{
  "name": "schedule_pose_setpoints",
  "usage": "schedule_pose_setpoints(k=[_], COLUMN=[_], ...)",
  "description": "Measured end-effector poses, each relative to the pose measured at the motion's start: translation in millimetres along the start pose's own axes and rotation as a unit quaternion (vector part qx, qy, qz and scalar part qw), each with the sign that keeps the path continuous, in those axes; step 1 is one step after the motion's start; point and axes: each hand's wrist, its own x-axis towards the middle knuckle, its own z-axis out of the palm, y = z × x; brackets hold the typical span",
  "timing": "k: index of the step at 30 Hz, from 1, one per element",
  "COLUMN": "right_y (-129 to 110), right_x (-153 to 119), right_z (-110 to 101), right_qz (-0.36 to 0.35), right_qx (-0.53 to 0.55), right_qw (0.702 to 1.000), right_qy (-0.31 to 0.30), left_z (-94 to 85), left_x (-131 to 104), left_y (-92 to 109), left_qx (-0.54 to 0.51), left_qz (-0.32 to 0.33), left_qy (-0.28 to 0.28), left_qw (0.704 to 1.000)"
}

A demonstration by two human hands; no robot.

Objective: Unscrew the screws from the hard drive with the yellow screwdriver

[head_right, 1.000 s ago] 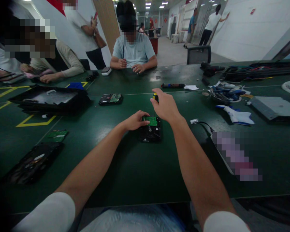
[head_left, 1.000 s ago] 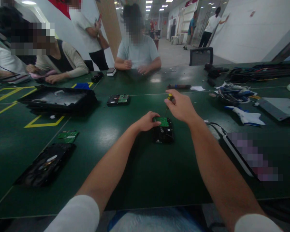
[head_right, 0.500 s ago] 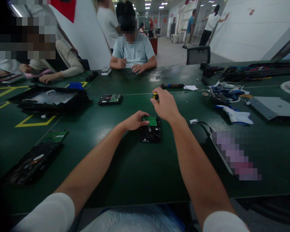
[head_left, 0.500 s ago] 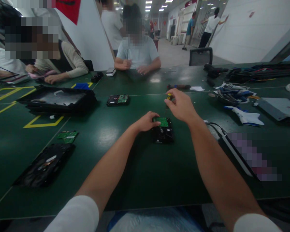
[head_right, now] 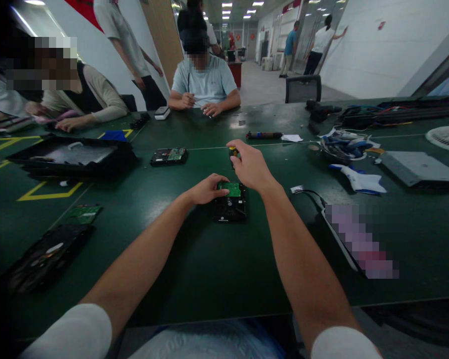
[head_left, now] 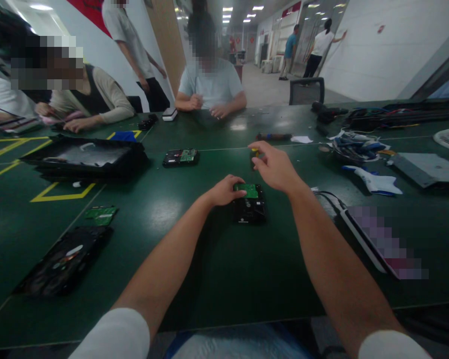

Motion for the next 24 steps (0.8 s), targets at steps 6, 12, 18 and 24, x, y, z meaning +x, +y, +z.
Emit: schedule_pose_setpoints(k=[6, 12, 18, 24], right_y=[1.4, 3.1, 0.3, 0.7], right_x=[1.3, 1.1, -0.7, 0.1], right_z=[0.8, 0.4, 0.6, 0.7], right_qz=[0.003, 0.017, 0.016, 0.025], right_qx=[-0.029, 0.007, 0.057, 0.064], right_qw=[0.999, 0.999, 0.998, 0.998], right_qy=[0.034, 0.027, 0.014, 0.004], left_z=[1.0, 0.3, 0.2, 1.2], left_x=[0.6, -0.8, -1.1, 0.1], left_y=[-1.0, 0.3, 0.9, -1.5], left_qx=[0.000, 0.003, -0.003, -0.007], left_qz=[-0.002, -0.003, -0.004, 0.002], left_qy=[-0.001, -0.002, 0.000, 0.007], left_qw=[1.000, 1.000, 1.000, 1.000])
